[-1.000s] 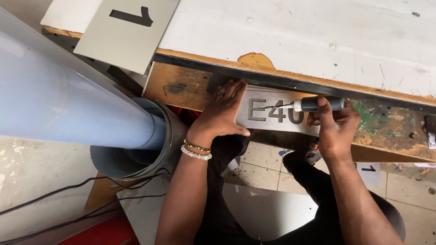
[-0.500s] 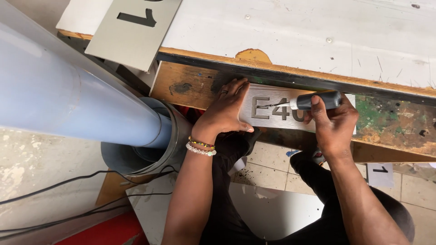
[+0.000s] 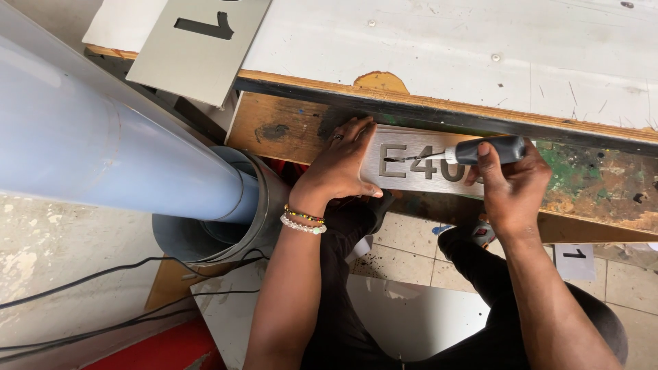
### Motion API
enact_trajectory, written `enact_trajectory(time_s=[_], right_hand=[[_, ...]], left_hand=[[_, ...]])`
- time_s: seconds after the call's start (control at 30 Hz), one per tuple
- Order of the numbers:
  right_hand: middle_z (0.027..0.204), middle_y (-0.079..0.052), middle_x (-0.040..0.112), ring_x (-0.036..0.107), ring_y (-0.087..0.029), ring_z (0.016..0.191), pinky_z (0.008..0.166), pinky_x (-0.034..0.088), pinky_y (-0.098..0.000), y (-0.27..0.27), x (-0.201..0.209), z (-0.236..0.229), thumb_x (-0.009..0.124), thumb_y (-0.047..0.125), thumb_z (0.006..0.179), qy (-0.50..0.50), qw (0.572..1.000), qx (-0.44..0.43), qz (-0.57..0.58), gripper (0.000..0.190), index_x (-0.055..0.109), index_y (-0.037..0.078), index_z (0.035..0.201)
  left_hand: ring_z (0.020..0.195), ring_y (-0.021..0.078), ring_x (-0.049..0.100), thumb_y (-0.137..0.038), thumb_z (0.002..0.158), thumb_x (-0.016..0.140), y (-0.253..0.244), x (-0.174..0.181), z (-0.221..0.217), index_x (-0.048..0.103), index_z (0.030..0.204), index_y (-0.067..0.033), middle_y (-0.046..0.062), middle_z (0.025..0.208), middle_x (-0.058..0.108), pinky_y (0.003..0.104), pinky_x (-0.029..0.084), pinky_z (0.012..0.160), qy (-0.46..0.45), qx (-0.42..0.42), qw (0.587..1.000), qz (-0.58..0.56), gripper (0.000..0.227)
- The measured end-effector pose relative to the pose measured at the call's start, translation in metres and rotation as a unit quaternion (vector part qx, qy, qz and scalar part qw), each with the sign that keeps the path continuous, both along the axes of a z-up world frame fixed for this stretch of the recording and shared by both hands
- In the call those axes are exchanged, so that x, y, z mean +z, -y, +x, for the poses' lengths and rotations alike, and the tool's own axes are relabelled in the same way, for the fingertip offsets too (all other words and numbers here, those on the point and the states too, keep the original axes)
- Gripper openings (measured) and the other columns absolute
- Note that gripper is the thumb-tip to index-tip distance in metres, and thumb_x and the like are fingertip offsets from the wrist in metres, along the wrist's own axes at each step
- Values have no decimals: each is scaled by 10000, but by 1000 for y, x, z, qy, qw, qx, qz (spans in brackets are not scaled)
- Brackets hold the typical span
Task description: The person fills the cut-out letters on several metal signs with black paint using a small bottle. They work on signs labeled D401, E403, and C403, refilling the bottle from a larger container as needed, and then place the finished signs on a shelf.
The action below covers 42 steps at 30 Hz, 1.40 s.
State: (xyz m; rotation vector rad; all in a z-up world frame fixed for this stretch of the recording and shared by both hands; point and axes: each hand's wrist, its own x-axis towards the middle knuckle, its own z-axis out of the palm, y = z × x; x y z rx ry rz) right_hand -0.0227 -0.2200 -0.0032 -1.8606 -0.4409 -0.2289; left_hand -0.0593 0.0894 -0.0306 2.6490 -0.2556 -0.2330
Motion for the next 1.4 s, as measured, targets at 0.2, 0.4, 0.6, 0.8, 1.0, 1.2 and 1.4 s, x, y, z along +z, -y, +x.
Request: enact_trajectory(time_s=[0.2, 0.4, 0.6, 0.8, 1.0, 1.2, 1.4], right_hand=[[779, -56, 714, 688, -160, 788, 909, 525, -366, 7, 0, 1, 683, 255, 1315, -7, 1000, -18, -16, 482, 676, 65, 872], [802, -88, 728, 700, -163, 739, 836, 538, -331, -5, 0, 0, 687, 230, 1295, -14, 999, 9, 30, 363, 646, 41, 988], [792, -32, 723, 741, -169, 888, 967, 551, -362, -23, 10, -4, 669, 292, 1291, -8, 1000, 27, 13, 445, 667, 87, 897], [744, -21, 714, 682, -146, 762, 927, 525, -356, -28, 6, 2, 699, 309, 1278, 1, 999, 23, -23, 506, 753, 89, 827], [684, -3, 688, 641, -124, 677, 862, 481, -317, -28, 4, 9, 699, 344, 1289, 0, 999, 5, -38, 642, 700, 99, 695], [674, -151, 717, 732, -221, 619, 656, 558, -298, -19, -19, 27, 748, 72, 1302, 36, 998, 19, 39, 381, 712, -15, 933], [688, -179, 716, 742, -235, 645, 652, 578, -325, -7, -19, 21, 768, 93, 1299, 30, 999, -3, 35, 389, 697, -43, 942]], left_hand=[[1744, 368, 143, -538, 718, 1115, -2, -10, 2, 198, 1773, -21, 147, 1884, 184, 541, 221, 1384, 26, -3, 1000, 1, 1490], [1764, 339, 57, -555, 804, 1068, 1, 1, 1, 107, 1806, -53, 115, 1913, 91, 536, 147, 1406, -20, 1, 1000, 6, 1477], [1751, 368, 141, -539, 744, 1109, -2, -10, 1, 197, 1771, -6, 164, 1882, 187, 534, 202, 1398, 38, -13, 999, -5, 1474], [1749, 367, 130, -544, 744, 1111, -2, -8, 1, 197, 1766, -20, 149, 1882, 174, 538, 192, 1403, 31, -11, 999, -4, 1468], [1760, 342, 95, -569, 776, 1085, -2, -9, 2, 161, 1785, -10, 143, 1899, 138, 541, 164, 1408, 15, -11, 1000, -2, 1478], [1734, 503, 179, -499, 741, 1044, 5, 15, -4, 247, 1811, -85, 196, 1868, 206, 666, 135, 1418, -38, 30, 999, -17, 1397], [1733, 500, 175, -463, 769, 1029, 6, 23, -7, 241, 1810, -77, 194, 1875, 194, 664, 142, 1418, -42, 27, 999, -16, 1361]])
